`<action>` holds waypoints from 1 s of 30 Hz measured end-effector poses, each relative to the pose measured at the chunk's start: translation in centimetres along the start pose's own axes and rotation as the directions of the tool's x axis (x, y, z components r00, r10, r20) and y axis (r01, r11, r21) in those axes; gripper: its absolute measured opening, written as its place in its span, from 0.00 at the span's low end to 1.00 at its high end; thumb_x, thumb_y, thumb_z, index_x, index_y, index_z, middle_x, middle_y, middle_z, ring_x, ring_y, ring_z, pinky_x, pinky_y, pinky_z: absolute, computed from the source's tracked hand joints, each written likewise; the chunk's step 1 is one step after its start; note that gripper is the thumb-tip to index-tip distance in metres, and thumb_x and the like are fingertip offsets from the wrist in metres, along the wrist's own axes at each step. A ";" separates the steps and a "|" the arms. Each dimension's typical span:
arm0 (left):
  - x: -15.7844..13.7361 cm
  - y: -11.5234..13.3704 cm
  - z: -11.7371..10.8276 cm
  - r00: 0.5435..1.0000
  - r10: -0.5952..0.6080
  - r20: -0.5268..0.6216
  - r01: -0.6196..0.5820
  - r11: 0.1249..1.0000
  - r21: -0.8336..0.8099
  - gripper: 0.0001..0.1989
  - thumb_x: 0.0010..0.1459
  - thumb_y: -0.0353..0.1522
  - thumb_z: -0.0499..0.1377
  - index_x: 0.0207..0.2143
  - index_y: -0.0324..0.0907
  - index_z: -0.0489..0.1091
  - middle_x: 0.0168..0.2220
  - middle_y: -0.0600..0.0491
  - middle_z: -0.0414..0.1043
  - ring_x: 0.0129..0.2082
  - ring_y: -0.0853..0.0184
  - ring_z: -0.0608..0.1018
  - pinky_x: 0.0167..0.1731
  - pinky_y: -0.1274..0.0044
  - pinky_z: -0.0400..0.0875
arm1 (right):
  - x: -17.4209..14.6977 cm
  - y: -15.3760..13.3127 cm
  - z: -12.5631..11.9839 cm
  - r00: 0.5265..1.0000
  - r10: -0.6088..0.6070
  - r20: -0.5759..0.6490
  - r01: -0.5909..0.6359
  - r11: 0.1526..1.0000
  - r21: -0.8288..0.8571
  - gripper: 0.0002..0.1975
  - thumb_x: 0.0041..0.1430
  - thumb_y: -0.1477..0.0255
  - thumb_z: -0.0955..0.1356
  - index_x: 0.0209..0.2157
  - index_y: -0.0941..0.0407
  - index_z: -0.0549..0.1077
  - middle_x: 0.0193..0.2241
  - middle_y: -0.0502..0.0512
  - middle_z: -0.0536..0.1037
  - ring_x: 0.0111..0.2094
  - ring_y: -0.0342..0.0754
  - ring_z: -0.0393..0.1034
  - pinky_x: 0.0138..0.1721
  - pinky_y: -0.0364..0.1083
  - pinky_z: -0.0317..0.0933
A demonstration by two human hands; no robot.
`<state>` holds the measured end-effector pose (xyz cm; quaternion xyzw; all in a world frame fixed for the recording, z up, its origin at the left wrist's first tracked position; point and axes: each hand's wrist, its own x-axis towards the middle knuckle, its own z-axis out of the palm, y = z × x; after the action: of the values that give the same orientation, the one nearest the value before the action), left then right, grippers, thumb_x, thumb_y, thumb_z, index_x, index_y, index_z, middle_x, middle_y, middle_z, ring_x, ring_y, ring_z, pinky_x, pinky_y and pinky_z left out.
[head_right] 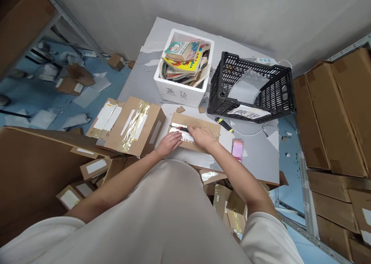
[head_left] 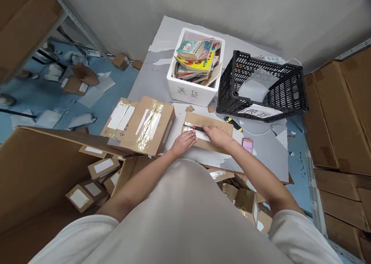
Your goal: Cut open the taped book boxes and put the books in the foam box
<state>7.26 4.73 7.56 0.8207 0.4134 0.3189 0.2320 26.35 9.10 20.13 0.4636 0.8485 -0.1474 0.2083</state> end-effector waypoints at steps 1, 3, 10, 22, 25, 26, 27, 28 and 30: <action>0.0 0.0 0.0 1.000 0.000 -0.001 0.000 1.000 0.003 0.13 0.63 0.36 0.52 0.44 0.40 0.72 0.47 0.44 0.75 0.54 0.61 0.73 0.55 0.62 0.68 | 0.2 -0.1 0.0 1.000 -0.003 0.012 0.003 1.000 -0.012 0.17 0.67 0.71 0.52 0.53 0.56 0.61 0.46 0.64 0.76 0.43 0.56 0.73 0.41 0.49 0.61; 0.0 -0.1 0.0 1.000 -0.004 -0.008 0.004 1.000 0.000 0.13 0.63 0.36 0.52 0.44 0.40 0.72 0.46 0.44 0.75 0.53 0.61 0.73 0.55 0.62 0.68 | 0.4 -0.3 -0.2 0.999 -0.018 0.039 0.020 0.999 -0.030 0.17 0.66 0.73 0.52 0.53 0.57 0.61 0.45 0.65 0.76 0.43 0.56 0.73 0.41 0.49 0.61; 0.2 -0.6 0.1 1.000 -0.004 0.010 0.004 1.000 -0.015 0.13 0.63 0.36 0.52 0.44 0.41 0.72 0.46 0.44 0.75 0.53 0.61 0.73 0.55 0.61 0.68 | 0.7 0.1 -1.0 0.996 -0.052 0.074 0.059 0.993 -0.105 0.18 0.63 0.77 0.54 0.52 0.59 0.63 0.40 0.67 0.78 0.40 0.58 0.75 0.37 0.50 0.62; 0.5 -1.1 0.2 0.998 -0.050 0.032 0.050 0.999 0.021 0.14 0.62 0.38 0.53 0.40 0.42 0.74 0.45 0.45 0.76 0.52 0.59 0.74 0.54 0.62 0.68 | -12.3 10.2 3.2 0.945 0.285 0.160 -0.253 0.948 -0.193 0.16 0.63 0.72 0.57 0.49 0.56 0.68 0.36 0.65 0.79 0.36 0.57 0.75 0.35 0.50 0.60; 0.5 -0.9 0.0 0.996 -0.070 0.052 0.069 0.997 0.022 0.14 0.62 0.39 0.52 0.41 0.43 0.74 0.46 0.45 0.75 0.52 0.59 0.73 0.55 0.62 0.66 | -14.7 11.0 5.0 0.940 0.326 0.097 -0.314 0.942 -0.120 0.17 0.64 0.71 0.57 0.52 0.56 0.67 0.36 0.65 0.79 0.35 0.57 0.75 0.36 0.51 0.61; 0.5 -0.7 -0.1 0.995 -0.078 0.059 0.076 0.997 0.026 0.15 0.62 0.40 0.52 0.42 0.43 0.73 0.46 0.45 0.75 0.52 0.59 0.73 0.55 0.62 0.66 | -15.4 11.2 5.7 0.938 0.341 0.062 -0.337 0.939 -0.061 0.18 0.64 0.69 0.57 0.53 0.55 0.66 0.37 0.64 0.79 0.35 0.57 0.75 0.36 0.51 0.61; 0.6 -0.5 -0.3 0.994 -0.084 0.066 0.081 0.996 0.041 0.15 0.62 0.41 0.52 0.43 0.43 0.73 0.46 0.45 0.74 0.52 0.58 0.73 0.56 0.62 0.65 | -15.9 11.3 6.5 0.930 0.367 0.021 -0.367 0.930 0.026 0.19 0.64 0.67 0.58 0.54 0.55 0.65 0.37 0.64 0.79 0.35 0.57 0.74 0.36 0.51 0.61; 0.7 -0.1 -0.5 0.993 -0.086 0.077 0.081 0.994 0.066 0.17 0.61 0.42 0.52 0.44 0.44 0.72 0.47 0.44 0.73 0.52 0.57 0.72 0.56 0.61 0.64 | -16.4 11.3 7.3 0.913 0.408 -0.019 -0.401 0.904 0.146 0.21 0.64 0.66 0.58 0.56 0.55 0.64 0.36 0.63 0.79 0.34 0.56 0.74 0.35 0.50 0.62; 1.1 0.7 -0.9 0.991 -0.074 0.111 0.058 0.988 0.144 0.22 0.57 0.47 0.55 0.47 0.43 0.71 0.48 0.42 0.72 0.54 0.53 0.70 0.56 0.61 0.62 | -16.8 11.0 9.2 0.863 0.504 -0.041 -0.431 0.775 0.462 0.26 0.63 0.65 0.58 0.62 0.54 0.57 0.34 0.58 0.79 0.29 0.51 0.74 0.32 0.47 0.64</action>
<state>7.48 5.33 9.02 0.8380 0.4476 0.2330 0.2076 45.80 -1.39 19.79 0.7051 0.6649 -0.2393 0.0591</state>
